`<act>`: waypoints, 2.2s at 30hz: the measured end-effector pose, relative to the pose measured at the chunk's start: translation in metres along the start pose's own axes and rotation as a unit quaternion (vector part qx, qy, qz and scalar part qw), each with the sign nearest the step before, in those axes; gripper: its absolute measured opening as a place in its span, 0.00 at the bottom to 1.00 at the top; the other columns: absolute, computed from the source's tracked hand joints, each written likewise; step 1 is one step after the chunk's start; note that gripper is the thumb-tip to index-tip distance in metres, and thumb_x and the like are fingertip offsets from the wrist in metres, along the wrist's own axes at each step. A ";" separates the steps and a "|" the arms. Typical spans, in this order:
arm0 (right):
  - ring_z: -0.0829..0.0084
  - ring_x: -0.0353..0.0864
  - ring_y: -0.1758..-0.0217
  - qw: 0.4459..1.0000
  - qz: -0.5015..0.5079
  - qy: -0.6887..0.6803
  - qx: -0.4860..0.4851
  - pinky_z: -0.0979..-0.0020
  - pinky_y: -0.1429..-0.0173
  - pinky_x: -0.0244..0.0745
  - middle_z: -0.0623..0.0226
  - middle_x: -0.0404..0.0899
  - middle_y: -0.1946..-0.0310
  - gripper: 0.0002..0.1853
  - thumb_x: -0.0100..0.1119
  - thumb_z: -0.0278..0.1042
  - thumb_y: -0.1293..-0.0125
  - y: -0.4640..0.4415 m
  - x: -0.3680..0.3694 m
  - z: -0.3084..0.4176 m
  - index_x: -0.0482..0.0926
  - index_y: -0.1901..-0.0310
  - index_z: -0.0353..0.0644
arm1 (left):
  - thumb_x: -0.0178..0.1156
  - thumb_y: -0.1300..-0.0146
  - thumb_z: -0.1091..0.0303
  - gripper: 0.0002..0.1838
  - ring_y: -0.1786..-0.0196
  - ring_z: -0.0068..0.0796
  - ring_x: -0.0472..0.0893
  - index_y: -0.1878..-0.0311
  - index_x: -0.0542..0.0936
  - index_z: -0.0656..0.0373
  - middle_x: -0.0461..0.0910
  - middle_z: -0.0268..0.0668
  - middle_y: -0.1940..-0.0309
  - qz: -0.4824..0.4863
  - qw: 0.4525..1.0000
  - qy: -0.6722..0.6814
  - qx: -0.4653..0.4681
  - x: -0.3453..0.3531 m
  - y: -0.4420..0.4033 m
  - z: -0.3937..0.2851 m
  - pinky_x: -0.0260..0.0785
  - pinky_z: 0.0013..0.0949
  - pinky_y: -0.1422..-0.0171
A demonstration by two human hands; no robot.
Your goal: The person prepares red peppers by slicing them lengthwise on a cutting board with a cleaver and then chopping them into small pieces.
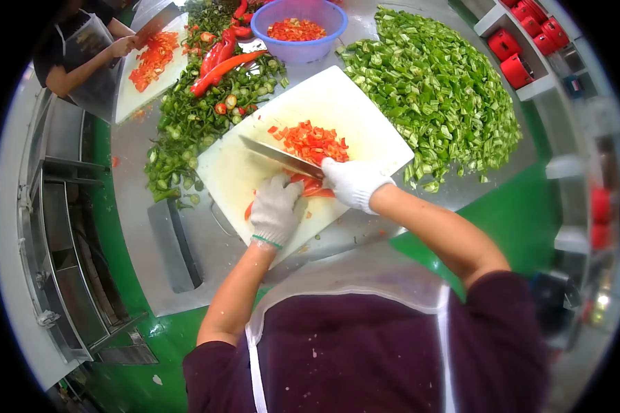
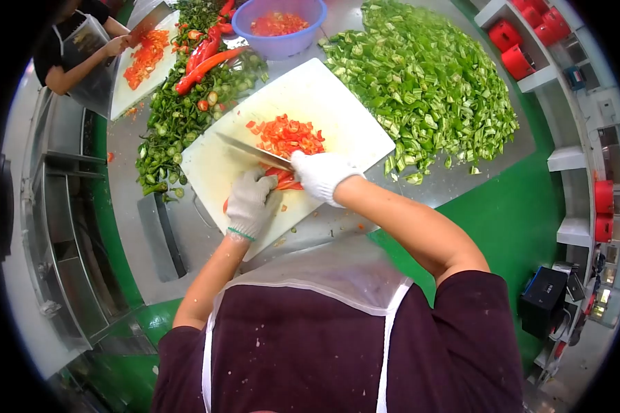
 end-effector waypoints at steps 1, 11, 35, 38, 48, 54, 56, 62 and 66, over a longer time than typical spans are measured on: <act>0.39 0.84 0.53 1.000 0.013 0.008 0.012 0.47 0.48 0.77 0.41 0.84 0.59 0.15 0.45 0.39 0.24 0.008 -0.010 0.000 0.72 0.48 0.36 | 0.72 0.49 0.68 0.13 0.53 0.50 0.80 0.58 0.86 0.57 0.81 0.47 0.57 0.011 1.000 0.000 -0.007 -0.003 -0.001 -0.002 0.73 0.49 0.46; 0.38 0.84 0.59 0.997 -0.051 0.023 0.044 0.44 0.54 0.79 0.41 0.83 0.64 0.11 0.53 0.33 0.30 0.062 -0.021 -0.028 0.72 0.49 0.41 | 0.74 0.51 0.64 0.12 0.54 0.50 0.81 0.63 0.87 0.56 0.81 0.46 0.60 -0.026 0.998 -0.041 -0.045 0.008 -0.005 -0.013 0.74 0.49 0.48; 0.37 0.84 0.52 0.998 -0.045 0.006 0.050 0.44 0.49 0.77 0.38 0.83 0.58 0.11 0.49 0.33 0.29 0.034 -0.006 -0.024 0.71 0.49 0.38 | 0.74 0.60 0.56 0.29 0.51 0.52 0.80 0.56 0.84 0.66 0.80 0.51 0.56 -0.037 0.987 -0.085 -0.132 0.010 -0.016 -0.051 0.74 0.52 0.48; 0.37 0.83 0.53 0.997 -0.054 0.000 0.064 0.44 0.49 0.77 0.39 0.83 0.59 0.12 0.50 0.33 0.30 0.038 -0.005 -0.021 0.71 0.49 0.38 | 0.75 0.62 0.53 0.33 0.46 0.53 0.79 0.53 0.83 0.66 0.80 0.52 0.51 -0.041 0.985 -0.103 -0.129 0.021 -0.016 -0.051 0.72 0.53 0.45; 0.36 0.82 0.50 0.984 -0.125 -0.081 0.098 0.43 0.46 0.76 0.40 0.83 0.56 0.18 0.53 0.46 0.24 0.062 -0.005 -0.047 0.72 0.45 0.39 | 0.75 0.49 0.51 0.39 0.31 0.60 0.70 0.37 0.76 0.64 0.71 0.56 0.34 0.056 0.987 -0.118 -0.095 0.009 -0.021 -0.040 0.66 0.54 0.30; 0.35 0.83 0.56 0.989 -0.073 -0.037 0.122 0.41 0.51 0.76 0.40 0.83 0.62 0.14 0.51 0.41 0.25 0.081 -0.015 -0.031 0.70 0.50 0.39 | 0.75 0.49 0.53 0.40 0.35 0.57 0.73 0.37 0.73 0.65 0.71 0.56 0.35 0.000 0.981 -0.079 -0.175 0.023 -0.025 -0.035 0.69 0.54 0.35; 0.36 0.83 0.58 0.993 -0.053 -0.026 0.103 0.41 0.53 0.76 0.40 0.83 0.64 0.12 0.50 0.38 0.26 0.083 -0.012 -0.028 0.70 0.51 0.40 | 0.74 0.48 0.54 0.39 0.39 0.57 0.75 0.37 0.72 0.65 0.71 0.56 0.37 -0.089 0.983 -0.122 -0.104 0.015 -0.017 -0.035 0.70 0.54 0.37; 0.37 0.84 0.58 0.998 0.031 0.000 0.057 0.42 0.53 0.77 0.42 0.84 0.63 0.10 0.48 0.32 0.29 0.073 -0.026 -0.008 0.69 0.50 0.38 | 0.71 0.47 0.64 0.30 0.46 0.57 0.78 0.42 0.75 0.66 0.76 0.55 0.44 -0.003 0.989 -0.055 -0.134 0.020 0.001 -0.022 0.72 0.53 0.42; 0.37 0.84 0.56 0.999 0.023 0.022 0.025 0.43 0.51 0.77 0.41 0.84 0.60 0.11 0.46 0.32 0.28 0.024 -0.005 -0.007 0.69 0.50 0.35 | 0.70 0.46 0.67 0.25 0.47 0.58 0.78 0.45 0.77 0.67 0.78 0.55 0.49 0.029 0.991 -0.044 -0.122 0.022 0.000 -0.020 0.73 0.52 0.43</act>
Point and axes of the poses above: each hand's wrist, its own y-axis away from the middle knuckle, its own x-axis out of the palm, z = x × y, the point moved 2 cm from there along -y, towards the middle knuckle
